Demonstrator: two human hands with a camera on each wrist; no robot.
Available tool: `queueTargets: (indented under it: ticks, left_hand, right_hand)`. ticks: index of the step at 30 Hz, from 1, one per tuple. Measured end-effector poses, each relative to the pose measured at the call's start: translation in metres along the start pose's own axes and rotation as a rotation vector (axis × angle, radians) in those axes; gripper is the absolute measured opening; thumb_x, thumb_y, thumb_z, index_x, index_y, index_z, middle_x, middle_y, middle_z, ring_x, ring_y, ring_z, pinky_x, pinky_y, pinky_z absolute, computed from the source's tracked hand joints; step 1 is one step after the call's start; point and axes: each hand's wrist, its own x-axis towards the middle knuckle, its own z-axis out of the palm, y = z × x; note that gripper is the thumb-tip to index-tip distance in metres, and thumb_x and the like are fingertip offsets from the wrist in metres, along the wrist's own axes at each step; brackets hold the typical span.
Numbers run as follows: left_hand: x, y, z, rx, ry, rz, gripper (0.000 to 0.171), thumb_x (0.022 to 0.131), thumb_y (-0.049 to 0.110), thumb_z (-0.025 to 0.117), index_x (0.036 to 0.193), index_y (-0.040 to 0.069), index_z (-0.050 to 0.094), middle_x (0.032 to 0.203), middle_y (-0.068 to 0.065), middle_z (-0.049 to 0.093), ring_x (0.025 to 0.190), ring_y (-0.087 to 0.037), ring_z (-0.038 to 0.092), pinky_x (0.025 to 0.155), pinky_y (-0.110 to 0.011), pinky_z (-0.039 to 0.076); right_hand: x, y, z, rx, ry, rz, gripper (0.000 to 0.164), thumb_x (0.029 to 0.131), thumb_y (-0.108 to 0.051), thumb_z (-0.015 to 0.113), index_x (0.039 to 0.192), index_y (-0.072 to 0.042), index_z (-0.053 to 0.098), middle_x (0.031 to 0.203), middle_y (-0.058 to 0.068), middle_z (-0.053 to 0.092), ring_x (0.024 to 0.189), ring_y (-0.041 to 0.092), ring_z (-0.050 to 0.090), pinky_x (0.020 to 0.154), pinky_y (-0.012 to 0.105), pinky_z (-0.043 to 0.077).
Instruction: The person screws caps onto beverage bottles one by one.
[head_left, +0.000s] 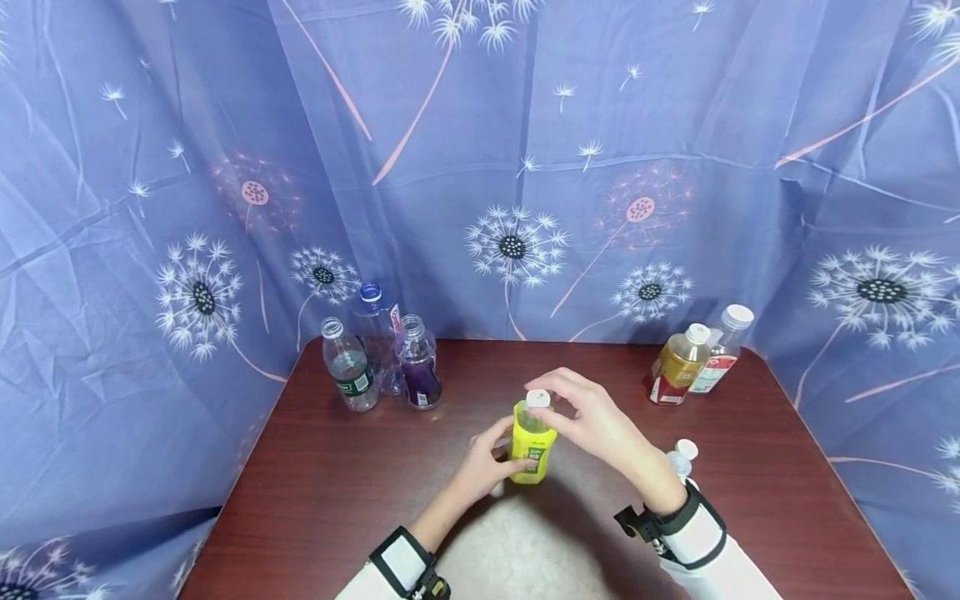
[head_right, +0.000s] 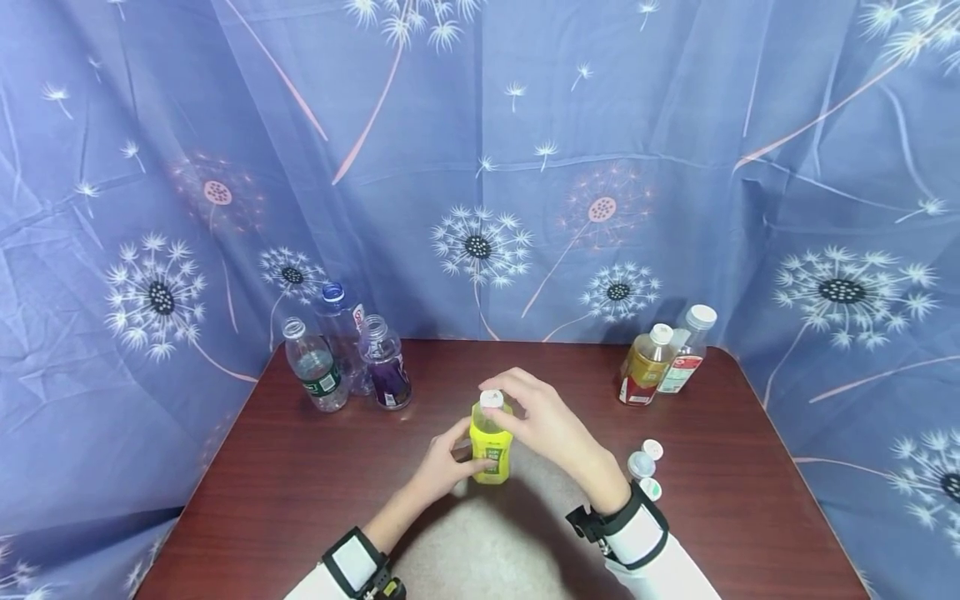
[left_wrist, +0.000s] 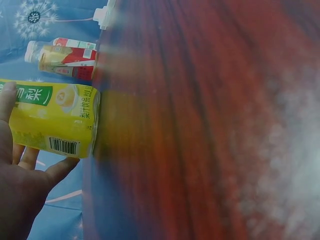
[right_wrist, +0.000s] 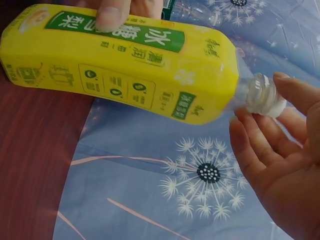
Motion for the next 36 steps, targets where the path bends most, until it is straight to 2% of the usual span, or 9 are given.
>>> queueTargets:
  ticks: [5,9,12,17,20,24,28,31,36]
  left_hand:
    - [0.0,0.0,0.0,-0.007,0.001,-0.002,0.065,0.085,0.007,0.086,0.144,0.013,0.059,0.135,-0.012,0.068,0.128,-0.028,0.062,0.109,-0.046,0.051]
    - [0.001,0.0,0.001,0.008,-0.004,0.006,0.064,0.086,0.008,0.086,0.144,0.013,0.059,0.135,-0.012,0.068,0.128,-0.027,0.062,0.108,-0.044,0.052]
    - [0.001,0.0,0.0,0.014,-0.006,0.009,0.064,0.086,0.008,0.086,0.143,0.013,0.06,0.134,-0.011,0.068,0.127,-0.027,0.063,0.108,-0.043,0.053]
    - [0.001,0.001,0.0,0.007,0.002,0.013,0.063,0.085,0.007,0.087,0.143,0.013,0.06,0.134,-0.011,0.069,0.126,-0.026,0.063,0.107,-0.043,0.053]
    - [0.001,0.0,0.001,0.009,0.002,0.02,0.063,0.086,0.008,0.086,0.143,0.012,0.06,0.134,-0.012,0.069,0.126,-0.027,0.063,0.106,-0.043,0.054]
    - [0.0,0.001,0.001,0.005,0.003,0.003,0.064,0.086,0.009,0.086,0.144,0.014,0.06,0.134,-0.01,0.069,0.127,-0.027,0.062,0.108,-0.043,0.053]
    - [0.0,0.0,-0.001,0.005,0.006,-0.001,0.063,0.086,0.008,0.086,0.143,0.014,0.06,0.133,-0.01,0.069,0.127,-0.028,0.062,0.109,-0.046,0.052]
    - [0.0,-0.001,-0.001,0.012,0.004,0.002,0.063,0.086,0.008,0.086,0.143,0.014,0.059,0.133,-0.011,0.069,0.126,-0.029,0.063,0.108,-0.047,0.052]
    - [-0.001,-0.002,-0.001,0.009,0.003,-0.004,0.064,0.086,0.008,0.086,0.144,0.013,0.059,0.133,-0.011,0.069,0.126,-0.029,0.063,0.109,-0.046,0.052]
  right_hand:
    - [0.0,0.001,0.003,0.012,0.006,0.046,0.041,0.084,-0.014,0.088,0.121,-0.013,0.071,0.109,-0.003,0.069,0.09,0.013,0.063,0.07,0.025,0.056]
    - [-0.003,0.002,-0.001,0.065,-0.041,0.039,0.043,0.088,-0.009,0.083,0.129,-0.011,0.07,0.12,0.0,0.071,0.104,0.015,0.066,0.08,0.034,0.06]
    - [-0.003,0.004,0.0,0.067,-0.027,0.037,0.037,0.09,-0.006,0.081,0.125,-0.015,0.073,0.117,-0.003,0.072,0.103,0.014,0.066,0.081,0.039,0.059]
    - [-0.001,0.005,0.003,0.053,-0.036,0.061,0.048,0.089,-0.014,0.084,0.134,-0.016,0.067,0.117,-0.004,0.068,0.095,0.01,0.06,0.069,0.026,0.055]
    - [-0.002,0.006,0.0,0.08,-0.07,0.021,0.054,0.092,-0.01,0.08,0.142,-0.014,0.062,0.128,0.001,0.067,0.106,0.014,0.063,0.079,0.026,0.057]
    - [-0.003,0.009,0.0,0.102,-0.06,-0.05,0.045,0.092,-0.001,0.076,0.135,-0.012,0.066,0.127,0.003,0.068,0.115,0.018,0.064,0.095,0.029,0.054]
    - [-0.001,0.011,0.006,0.078,-0.01,-0.074,0.038,0.088,-0.001,0.08,0.123,-0.013,0.072,0.115,0.001,0.067,0.104,0.016,0.063,0.085,0.026,0.054]
    - [-0.001,0.009,0.008,0.069,-0.006,-0.06,0.039,0.088,-0.004,0.082,0.124,-0.012,0.071,0.114,0.002,0.066,0.098,0.014,0.06,0.074,0.022,0.052]
    - [-0.003,0.007,0.005,0.076,-0.036,-0.082,0.044,0.089,-0.001,0.079,0.131,-0.01,0.068,0.124,0.005,0.067,0.106,0.018,0.063,0.082,0.027,0.056]
